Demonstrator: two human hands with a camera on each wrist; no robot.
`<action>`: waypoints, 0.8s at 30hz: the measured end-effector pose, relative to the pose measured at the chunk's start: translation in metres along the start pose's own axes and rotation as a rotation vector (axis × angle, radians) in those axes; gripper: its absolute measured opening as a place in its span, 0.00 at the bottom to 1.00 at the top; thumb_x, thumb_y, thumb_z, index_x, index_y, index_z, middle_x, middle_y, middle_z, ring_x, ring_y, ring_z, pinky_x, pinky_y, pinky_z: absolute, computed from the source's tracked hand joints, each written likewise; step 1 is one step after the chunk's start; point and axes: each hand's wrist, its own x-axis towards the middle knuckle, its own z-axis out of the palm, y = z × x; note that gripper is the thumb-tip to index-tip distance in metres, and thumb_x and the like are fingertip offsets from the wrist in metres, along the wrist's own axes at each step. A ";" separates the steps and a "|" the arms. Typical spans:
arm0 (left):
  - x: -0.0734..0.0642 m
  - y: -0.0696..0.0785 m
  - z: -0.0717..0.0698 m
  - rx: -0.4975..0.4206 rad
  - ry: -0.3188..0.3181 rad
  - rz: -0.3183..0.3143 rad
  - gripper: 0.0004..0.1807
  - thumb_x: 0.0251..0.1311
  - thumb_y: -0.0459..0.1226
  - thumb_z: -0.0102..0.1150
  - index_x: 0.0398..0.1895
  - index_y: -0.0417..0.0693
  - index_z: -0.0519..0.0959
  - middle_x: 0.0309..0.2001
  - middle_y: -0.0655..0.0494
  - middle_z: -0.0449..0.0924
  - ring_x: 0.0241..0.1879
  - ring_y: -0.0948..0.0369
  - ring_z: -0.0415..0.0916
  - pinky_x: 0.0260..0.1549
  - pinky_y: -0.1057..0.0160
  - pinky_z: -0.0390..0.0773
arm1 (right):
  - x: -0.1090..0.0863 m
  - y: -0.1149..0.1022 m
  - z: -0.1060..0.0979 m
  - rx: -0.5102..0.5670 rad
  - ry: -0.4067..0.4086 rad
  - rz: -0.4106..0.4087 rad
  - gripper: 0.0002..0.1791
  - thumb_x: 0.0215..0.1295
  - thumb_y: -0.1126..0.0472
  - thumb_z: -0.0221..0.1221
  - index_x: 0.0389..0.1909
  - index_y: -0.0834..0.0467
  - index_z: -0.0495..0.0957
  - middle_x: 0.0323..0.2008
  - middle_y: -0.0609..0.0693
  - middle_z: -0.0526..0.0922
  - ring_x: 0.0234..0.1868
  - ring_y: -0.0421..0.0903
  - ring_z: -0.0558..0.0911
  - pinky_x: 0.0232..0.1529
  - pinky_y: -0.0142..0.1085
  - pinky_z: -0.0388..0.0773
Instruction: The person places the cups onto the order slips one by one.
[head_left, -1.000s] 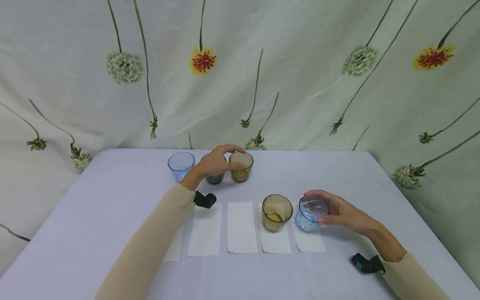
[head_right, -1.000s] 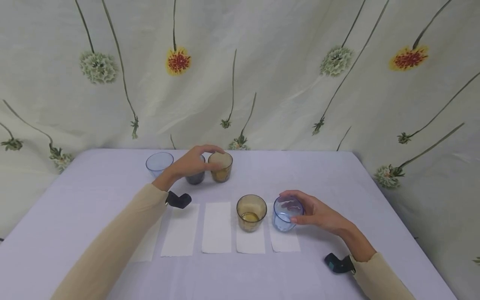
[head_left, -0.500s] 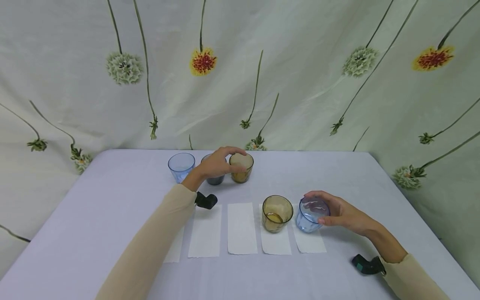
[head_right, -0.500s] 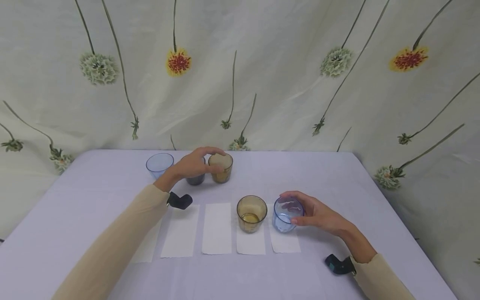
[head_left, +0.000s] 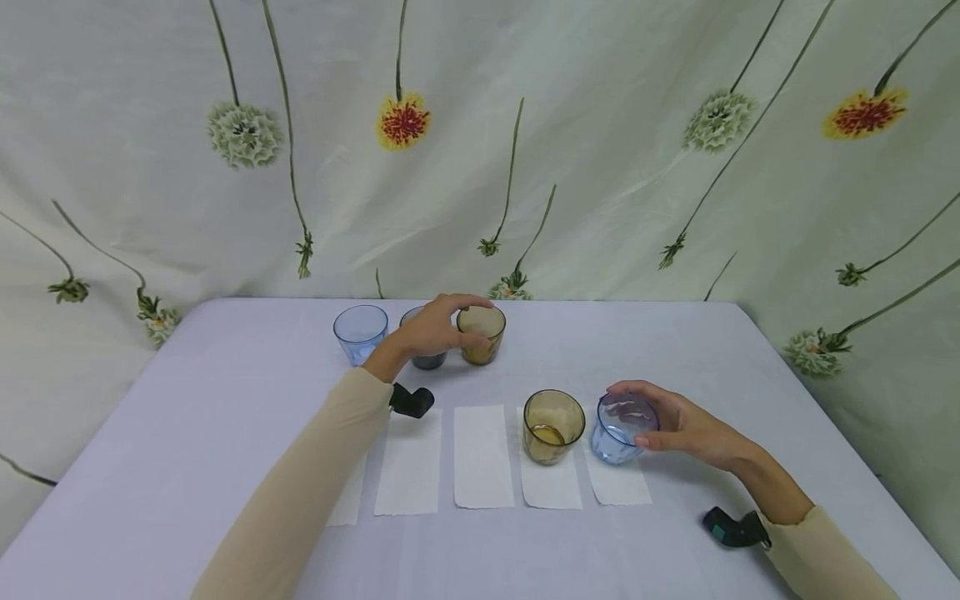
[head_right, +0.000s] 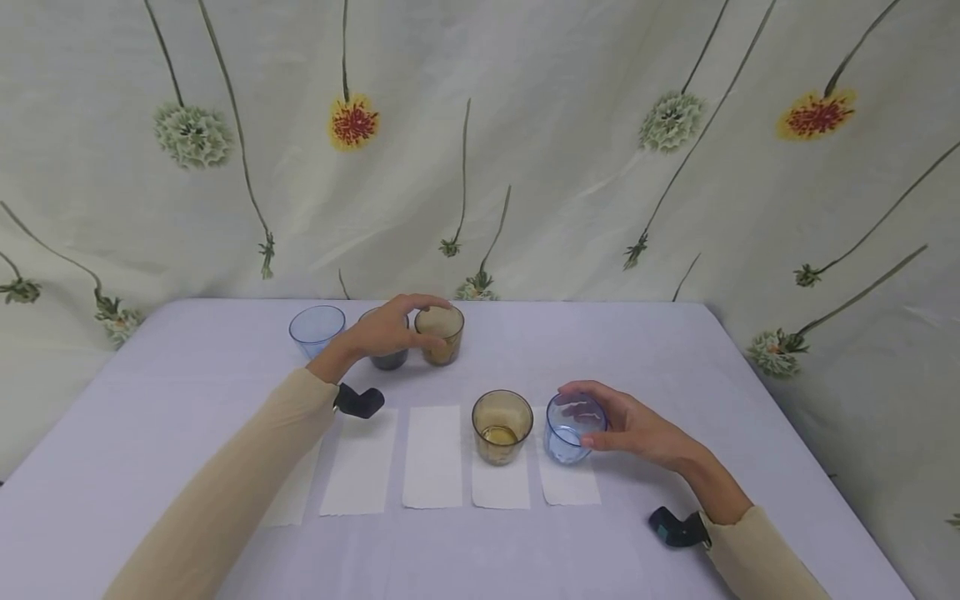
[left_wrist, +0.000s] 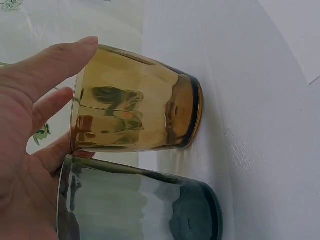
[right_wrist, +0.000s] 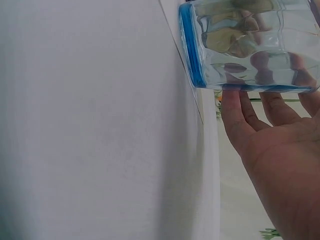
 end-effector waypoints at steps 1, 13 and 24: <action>-0.001 0.000 0.000 0.006 0.000 -0.005 0.32 0.59 0.42 0.71 0.68 0.51 0.73 0.72 0.46 0.66 0.73 0.48 0.57 0.68 0.40 0.63 | 0.000 0.000 0.000 -0.001 0.000 0.000 0.33 0.66 0.73 0.59 0.71 0.63 0.62 0.67 0.45 0.70 0.67 0.33 0.68 0.65 0.21 0.62; -0.002 0.004 -0.001 0.053 -0.001 -0.018 0.34 0.60 0.43 0.70 0.70 0.52 0.72 0.70 0.46 0.68 0.62 0.46 0.63 0.58 0.41 0.67 | 0.000 -0.001 0.000 -0.018 0.010 0.010 0.33 0.66 0.71 0.60 0.71 0.62 0.62 0.67 0.45 0.70 0.67 0.32 0.68 0.65 0.20 0.61; -0.002 0.001 0.001 0.085 0.003 -0.027 0.36 0.60 0.46 0.70 0.71 0.55 0.70 0.70 0.48 0.66 0.63 0.49 0.64 0.57 0.43 0.68 | 0.000 0.000 0.000 -0.008 0.006 0.014 0.33 0.66 0.71 0.60 0.71 0.62 0.62 0.67 0.45 0.70 0.67 0.33 0.68 0.65 0.20 0.61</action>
